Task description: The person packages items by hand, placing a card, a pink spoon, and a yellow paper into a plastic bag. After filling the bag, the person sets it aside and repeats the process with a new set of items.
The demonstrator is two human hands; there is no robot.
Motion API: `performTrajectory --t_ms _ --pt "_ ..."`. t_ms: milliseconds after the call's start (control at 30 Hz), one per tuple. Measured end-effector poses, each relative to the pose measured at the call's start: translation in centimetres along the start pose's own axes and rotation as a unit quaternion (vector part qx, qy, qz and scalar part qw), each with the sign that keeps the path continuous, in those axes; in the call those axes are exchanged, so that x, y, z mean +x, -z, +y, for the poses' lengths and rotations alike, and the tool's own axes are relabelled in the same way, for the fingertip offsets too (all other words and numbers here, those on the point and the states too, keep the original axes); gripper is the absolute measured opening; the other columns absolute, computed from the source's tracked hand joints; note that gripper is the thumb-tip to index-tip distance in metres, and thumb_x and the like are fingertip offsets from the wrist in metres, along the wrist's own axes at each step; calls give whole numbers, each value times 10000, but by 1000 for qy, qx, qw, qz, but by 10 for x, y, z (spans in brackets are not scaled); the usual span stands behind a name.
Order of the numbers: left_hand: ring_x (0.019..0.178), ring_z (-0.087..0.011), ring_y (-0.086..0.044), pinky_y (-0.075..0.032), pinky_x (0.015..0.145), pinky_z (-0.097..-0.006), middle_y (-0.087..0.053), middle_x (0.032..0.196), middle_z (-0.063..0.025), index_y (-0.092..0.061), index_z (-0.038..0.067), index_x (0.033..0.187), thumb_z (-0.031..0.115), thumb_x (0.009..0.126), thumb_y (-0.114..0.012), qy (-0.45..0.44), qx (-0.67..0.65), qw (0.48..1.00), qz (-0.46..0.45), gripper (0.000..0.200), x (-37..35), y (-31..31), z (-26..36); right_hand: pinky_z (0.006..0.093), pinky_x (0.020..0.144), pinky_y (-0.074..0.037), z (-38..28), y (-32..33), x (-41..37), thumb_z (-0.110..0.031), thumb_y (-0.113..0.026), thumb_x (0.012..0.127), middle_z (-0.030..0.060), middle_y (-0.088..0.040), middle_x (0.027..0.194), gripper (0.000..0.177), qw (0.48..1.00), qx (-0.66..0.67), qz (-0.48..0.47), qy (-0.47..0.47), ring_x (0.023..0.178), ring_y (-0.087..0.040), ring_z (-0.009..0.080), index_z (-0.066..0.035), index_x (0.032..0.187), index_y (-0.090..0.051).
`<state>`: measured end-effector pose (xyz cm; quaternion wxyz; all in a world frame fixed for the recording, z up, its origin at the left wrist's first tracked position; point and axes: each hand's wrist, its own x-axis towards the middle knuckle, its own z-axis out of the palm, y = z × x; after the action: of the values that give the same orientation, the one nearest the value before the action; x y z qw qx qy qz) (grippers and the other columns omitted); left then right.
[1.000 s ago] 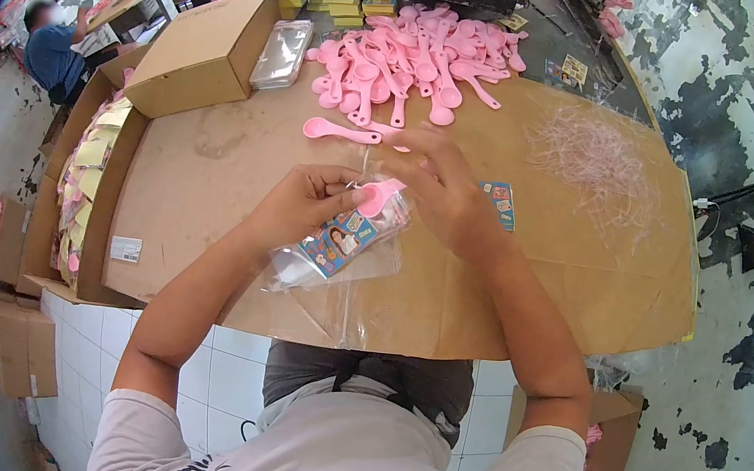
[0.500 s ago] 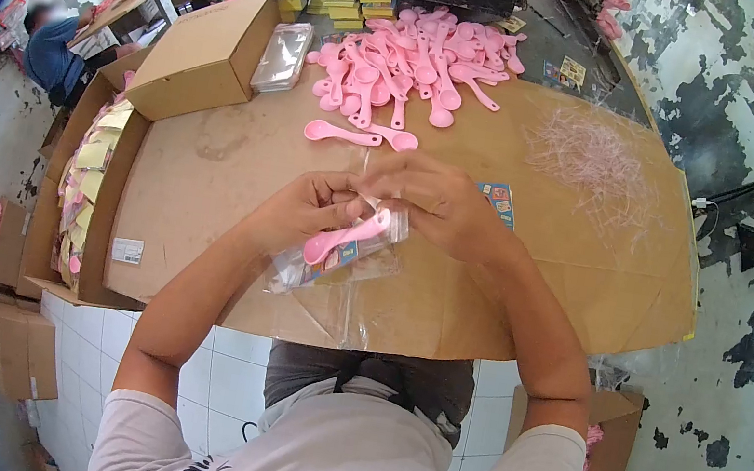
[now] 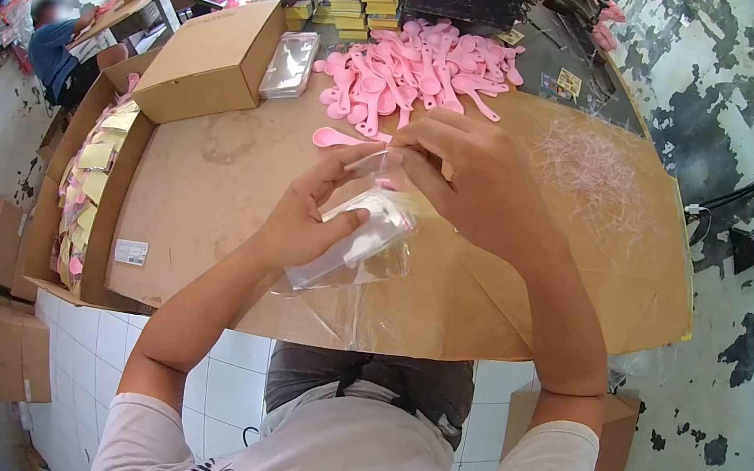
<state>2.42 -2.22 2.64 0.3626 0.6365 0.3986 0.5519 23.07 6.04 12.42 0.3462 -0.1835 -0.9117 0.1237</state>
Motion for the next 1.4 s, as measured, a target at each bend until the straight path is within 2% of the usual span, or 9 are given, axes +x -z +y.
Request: performTrajectory --t_ms 300,633,900,1000,1067,1200,1233,1300,1400 --pt "1085 -155 -700 -549 930 -274 -740 1147 -95 -588 3 1387 59 1029 -635 88 -102 991 10 366 3 7 1 346 688 -509 -5 -21 -5 -93 -745 891 88 -680 924 151 995 42 51 -72 778 -644 229 -30 1025 -718" --pt "756 -118 -756 -580 713 -268 -783 833 -117 -603 1 1371 81 942 -710 -10 82 995 63 449 -2 2 -9 398 898 -463 1 -53 -2 -122 -736 739 59 -607 976 228 958 -233 61 153 1002 -607 234 -56 951 -685" --pt "900 -126 -734 -569 803 -271 -788 976 -120 -571 -15 1407 51 987 -663 35 77 996 3 435 -1 3 7 388 817 -467 21 -48 9 -105 -698 760 81 -597 941 175 957 -256 37 131 953 -591 255 -69 918 -630" --pt "986 -129 -724 -558 864 -266 -784 1024 -116 -570 -21 1412 42 1012 -635 76 13 997 5 409 3 10 8 342 692 -461 46 -34 8 -124 -659 892 59 -591 872 93 969 -191 137 75 811 -599 203 -66 952 -617" --pt "1011 -135 -723 -554 882 -265 -780 1048 -115 -581 -17 1401 45 1020 -625 95 -28 995 15 388 4 12 3 308 630 -447 48 -6 1 -149 -603 969 35 -575 815 87 979 157 27 -130 722 -585 151 -62 963 -608" --pt "1056 -134 -711 -542 908 -255 -764 1118 -120 -598 -19 1377 43 1027 -617 113 -97 988 39 356 8 13 -7 267 619 -433 115 67 -52 -129 -515 1034 18 -553 795 108 751 562 -136 -317 688 -558 100 -52 1045 -591" --pt "1066 -132 -708 -540 913 -252 -759 1135 -122 -601 -21 1372 41 1027 -617 112 -112 986 44 351 9 12 -8 303 686 -461 145 76 -68 -91 -523 1008 54 -585 864 125 801 484 -99 -339 772 -588 152 -47 1105 -587" --pt "1062 -127 -706 -541 913 -250 -752 1154 -119 -596 -31 1370 43 1026 -622 116 -93 987 57 353 10 13 -4 375 819 -515 217 78 -108 -16 -538 956 124 -650 1002 274 942 -95 -16 -321 941 -649 257 -36 1226 -581" --pt "1056 -119 -702 -544 907 -252 -748 1162 -117 -589 -40 1372 47 1025 -628 114 -84 988 61 360 10 17 -5 461 1020 -471 229 74 -131 44 -557 894 207 -629 1246 471 912 -310 83 -256 1207 -592 366 -34 1359 -555"
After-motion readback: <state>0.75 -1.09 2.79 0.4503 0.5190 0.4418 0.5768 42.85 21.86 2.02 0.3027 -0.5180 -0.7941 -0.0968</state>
